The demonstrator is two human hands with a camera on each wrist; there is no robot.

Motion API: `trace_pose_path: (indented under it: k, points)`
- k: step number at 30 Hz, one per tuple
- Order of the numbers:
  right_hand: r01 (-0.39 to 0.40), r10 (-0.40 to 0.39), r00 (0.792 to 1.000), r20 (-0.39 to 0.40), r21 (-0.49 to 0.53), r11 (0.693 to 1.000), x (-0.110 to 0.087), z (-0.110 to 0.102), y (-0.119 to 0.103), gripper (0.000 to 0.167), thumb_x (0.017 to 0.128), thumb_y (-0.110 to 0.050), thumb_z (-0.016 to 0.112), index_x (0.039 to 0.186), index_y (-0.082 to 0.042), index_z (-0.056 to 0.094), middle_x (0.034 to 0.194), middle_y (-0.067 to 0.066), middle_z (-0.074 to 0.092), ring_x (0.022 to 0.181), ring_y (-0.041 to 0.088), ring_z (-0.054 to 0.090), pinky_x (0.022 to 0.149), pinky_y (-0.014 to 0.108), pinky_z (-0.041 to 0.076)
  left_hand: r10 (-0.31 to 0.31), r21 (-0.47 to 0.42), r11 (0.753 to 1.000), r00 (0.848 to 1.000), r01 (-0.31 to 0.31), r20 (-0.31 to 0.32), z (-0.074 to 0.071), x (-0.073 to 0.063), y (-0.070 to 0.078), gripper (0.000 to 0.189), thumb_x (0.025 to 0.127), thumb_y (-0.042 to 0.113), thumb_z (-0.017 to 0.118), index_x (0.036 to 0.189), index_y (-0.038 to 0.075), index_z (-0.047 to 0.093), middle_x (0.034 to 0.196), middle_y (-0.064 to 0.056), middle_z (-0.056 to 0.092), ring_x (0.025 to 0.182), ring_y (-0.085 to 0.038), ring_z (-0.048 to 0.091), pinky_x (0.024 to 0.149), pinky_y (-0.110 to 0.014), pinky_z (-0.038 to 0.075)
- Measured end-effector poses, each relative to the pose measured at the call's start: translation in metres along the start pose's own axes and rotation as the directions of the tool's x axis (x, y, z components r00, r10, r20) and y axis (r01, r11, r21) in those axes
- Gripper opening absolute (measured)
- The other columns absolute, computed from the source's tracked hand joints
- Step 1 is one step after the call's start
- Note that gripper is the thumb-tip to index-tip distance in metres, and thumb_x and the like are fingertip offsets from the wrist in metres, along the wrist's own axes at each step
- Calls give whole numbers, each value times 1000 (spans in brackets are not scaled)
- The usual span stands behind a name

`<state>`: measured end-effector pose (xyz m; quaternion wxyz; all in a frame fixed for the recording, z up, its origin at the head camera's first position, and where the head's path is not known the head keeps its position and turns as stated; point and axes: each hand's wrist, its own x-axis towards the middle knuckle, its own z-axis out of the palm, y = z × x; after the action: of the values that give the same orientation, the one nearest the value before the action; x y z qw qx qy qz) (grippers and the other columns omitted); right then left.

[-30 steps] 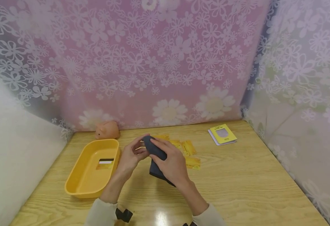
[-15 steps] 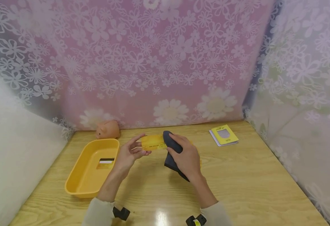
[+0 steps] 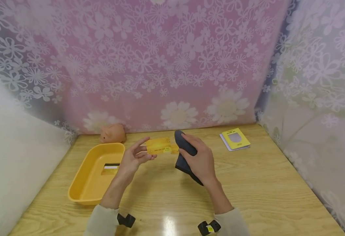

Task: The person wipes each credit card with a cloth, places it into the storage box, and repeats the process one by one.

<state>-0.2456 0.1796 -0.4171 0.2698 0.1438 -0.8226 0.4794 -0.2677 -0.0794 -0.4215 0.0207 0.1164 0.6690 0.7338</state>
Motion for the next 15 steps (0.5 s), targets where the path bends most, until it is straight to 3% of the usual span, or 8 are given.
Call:
trace_pose_path:
  k: [7, 15]
  points:
    - [90, -92, 994, 64, 31, 995, -10, 16, -18, 57, 88, -9, 85, 141, -20, 67, 143, 3, 64, 130, 26, 61, 98, 47, 58, -8, 2, 1000, 999, 8, 49, 6, -1, -6, 65, 95, -11, 67, 152, 17, 55, 110, -14, 53, 97, -30, 75, 93, -42, 62]
    - [130, -136, 982, 132, 48, 990, -18, 32, -32, 58, 88, -12, 85, 141, -23, 67, 144, 1, 62, 127, 28, 63, 94, 47, 60, -3, 74, 997, 998, -2, 61, 11, -1, -7, 66, 95, -9, 68, 151, 22, 56, 122, -21, 61, 101, -28, 73, 97, -45, 60]
